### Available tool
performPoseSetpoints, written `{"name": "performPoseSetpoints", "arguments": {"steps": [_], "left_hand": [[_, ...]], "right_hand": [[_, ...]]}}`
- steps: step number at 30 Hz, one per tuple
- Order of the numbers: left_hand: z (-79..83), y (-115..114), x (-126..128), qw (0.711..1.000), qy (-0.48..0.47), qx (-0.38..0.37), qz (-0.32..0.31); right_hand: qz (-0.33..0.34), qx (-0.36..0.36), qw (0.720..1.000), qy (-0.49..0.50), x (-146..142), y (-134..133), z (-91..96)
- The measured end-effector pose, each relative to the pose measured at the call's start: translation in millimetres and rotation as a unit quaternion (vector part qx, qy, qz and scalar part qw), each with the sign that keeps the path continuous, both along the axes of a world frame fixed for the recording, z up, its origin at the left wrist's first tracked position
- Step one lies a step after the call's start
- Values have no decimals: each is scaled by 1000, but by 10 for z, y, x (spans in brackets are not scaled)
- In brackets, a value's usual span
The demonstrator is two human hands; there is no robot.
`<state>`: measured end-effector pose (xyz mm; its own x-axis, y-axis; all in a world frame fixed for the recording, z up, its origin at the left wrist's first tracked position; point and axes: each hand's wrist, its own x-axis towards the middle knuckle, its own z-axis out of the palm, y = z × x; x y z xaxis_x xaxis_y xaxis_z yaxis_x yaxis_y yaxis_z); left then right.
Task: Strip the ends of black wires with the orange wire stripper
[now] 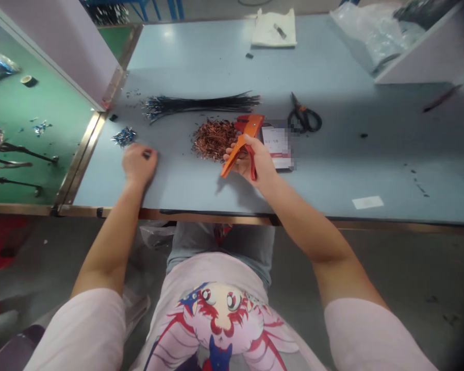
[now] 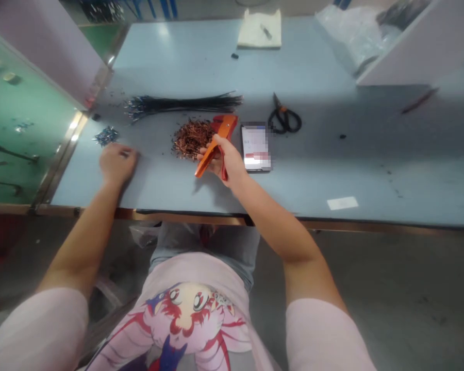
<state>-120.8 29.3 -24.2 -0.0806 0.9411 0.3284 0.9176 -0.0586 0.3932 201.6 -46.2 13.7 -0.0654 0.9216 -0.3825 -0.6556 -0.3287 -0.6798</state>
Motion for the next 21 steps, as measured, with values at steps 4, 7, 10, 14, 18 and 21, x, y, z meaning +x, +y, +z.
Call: {"name": "performPoseSetpoints", "arguments": {"steps": [4,7,10,14,18,21], "left_hand": [[-30,-92,426,975,106,-7,-194],[24,-8,637,972,126,-19,-198],[59,118,786,975,107,-37,-192],[39,227,873,976,78,-47,-198],[-18,432,868,982,32,-41,-179],[-73,674,938,985,5,-2,-173]], "right_hand": [[22,13,1000,-6,-28,-58,45],[31,15,999,-14,-18,-68,69],[36,7,999,-20,-17,-73,82],[40,9,999,-20,-31,-103,93],[60,15,998,-19,-47,-134,85],[70,8,997,-14,-57,-133,75]]}}
